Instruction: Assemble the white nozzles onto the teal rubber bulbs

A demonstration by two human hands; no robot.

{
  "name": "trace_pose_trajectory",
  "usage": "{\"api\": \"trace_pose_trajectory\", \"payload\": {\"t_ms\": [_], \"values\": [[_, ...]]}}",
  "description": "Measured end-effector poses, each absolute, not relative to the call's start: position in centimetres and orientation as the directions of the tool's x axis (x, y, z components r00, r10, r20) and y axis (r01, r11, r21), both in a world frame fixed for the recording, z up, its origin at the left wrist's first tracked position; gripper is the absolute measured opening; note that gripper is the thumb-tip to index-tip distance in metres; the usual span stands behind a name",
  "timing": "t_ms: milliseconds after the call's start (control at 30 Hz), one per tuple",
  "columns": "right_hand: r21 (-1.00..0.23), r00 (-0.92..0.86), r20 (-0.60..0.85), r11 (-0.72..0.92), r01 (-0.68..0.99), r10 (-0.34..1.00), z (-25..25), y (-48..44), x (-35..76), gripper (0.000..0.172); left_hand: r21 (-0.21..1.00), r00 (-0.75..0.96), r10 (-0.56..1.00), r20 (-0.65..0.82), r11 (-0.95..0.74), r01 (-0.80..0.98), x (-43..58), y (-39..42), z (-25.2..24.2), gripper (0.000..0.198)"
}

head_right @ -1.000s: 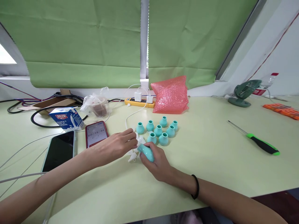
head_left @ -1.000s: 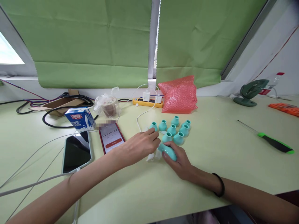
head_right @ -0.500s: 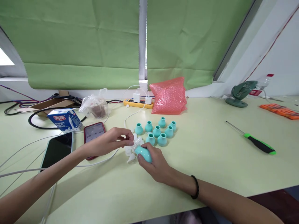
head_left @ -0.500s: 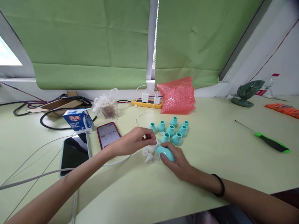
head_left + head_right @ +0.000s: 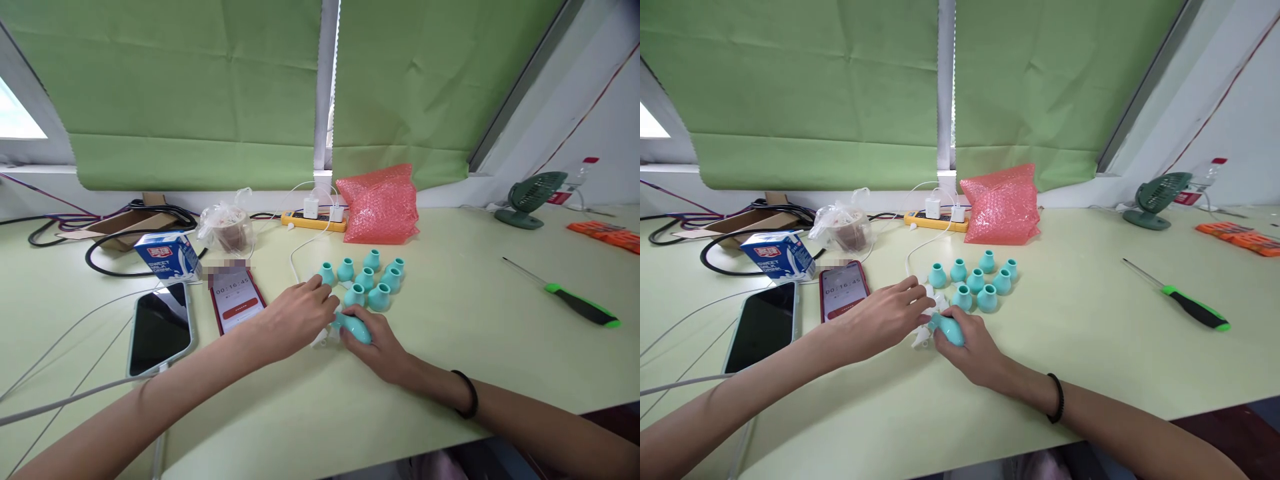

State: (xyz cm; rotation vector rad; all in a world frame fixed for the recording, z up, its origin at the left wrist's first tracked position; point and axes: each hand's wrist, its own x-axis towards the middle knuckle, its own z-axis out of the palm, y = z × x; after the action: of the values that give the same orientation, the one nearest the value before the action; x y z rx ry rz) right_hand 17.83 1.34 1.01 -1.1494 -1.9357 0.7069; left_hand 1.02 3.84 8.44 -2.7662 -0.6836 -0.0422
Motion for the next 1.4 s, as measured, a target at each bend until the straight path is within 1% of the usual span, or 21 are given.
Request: {"api": "trace_pose_trajectory", "payload": {"t_ms": [133, 333, 433, 567, 733, 1033, 1133, 1267, 1400], "values": [[-0.742, -0.305, 0.338, 0.452, 0.496, 0.89, 1.0, 1.2, 17.8, 0.009, -0.295, 0.887, 0.442, 0.136, -0.836, 0.462, 0.6, 3.9, 8.4, 0.016], [-0.735, -0.316, 0.347, 0.465, 0.493, 0.883, 0.9, 1.1, 17.9, 0.008, -0.289, 0.904, 0.412, 0.119, -0.856, 0.428, 0.3, 3.7, 8.6, 0.015], [-0.734, -0.319, 0.345, 0.465, 0.495, 0.883, 0.9, 1.2, 17.9, 0.009, -0.302, 0.901, 0.422, 0.104, -0.85, 0.433, 0.6, 3.4, 8.7, 0.014], [-0.721, -0.318, 0.35, 0.47, 0.509, 0.881, 0.8, 1.2, 17.8, 0.007, -0.348, 0.9, 0.43, 0.065, -0.836, 0.425, 1.1, 3.0, 8.9, 0.012], [-0.708, -0.32, 0.351, 0.473, 0.524, 0.88, 0.8, 1.2, 17.9, 0.008, -0.422, 0.898, 0.431, 0.083, -0.802, 0.424, 1.4, 2.7, 8.8, 0.008], [-0.77, -0.325, 0.307, 0.434, 0.468, 0.895, 0.7, 1.6, 18.0, 0.008, -0.479, 0.905, 0.413, 0.103, -0.777, 0.409, 1.6, 2.9, 8.4, 0.01], [-0.794, -0.318, 0.301, 0.421, 0.439, 0.899, 0.7, 1.8, 18.1, 0.009, -0.506, 0.904, 0.401, 0.145, -0.755, 0.416, 1.8, 2.8, 8.2, 0.013], [-0.804, -0.316, 0.327, 0.438, 0.402, 0.891, 0.7, 1.9, 18.2, 0.011, -0.565, 0.912, 0.311, 0.268, -0.716, 0.411, 1.9, 2.7, 7.7, 0.02], [-0.807, -0.308, 0.359, 0.459, 0.373, 0.881, 0.9, 1.9, 18.3, 0.013, -0.661, 0.933, 0.166, 0.319, -0.667, 0.345, 1.7, 2.9, 7.0, 0.018]]}}
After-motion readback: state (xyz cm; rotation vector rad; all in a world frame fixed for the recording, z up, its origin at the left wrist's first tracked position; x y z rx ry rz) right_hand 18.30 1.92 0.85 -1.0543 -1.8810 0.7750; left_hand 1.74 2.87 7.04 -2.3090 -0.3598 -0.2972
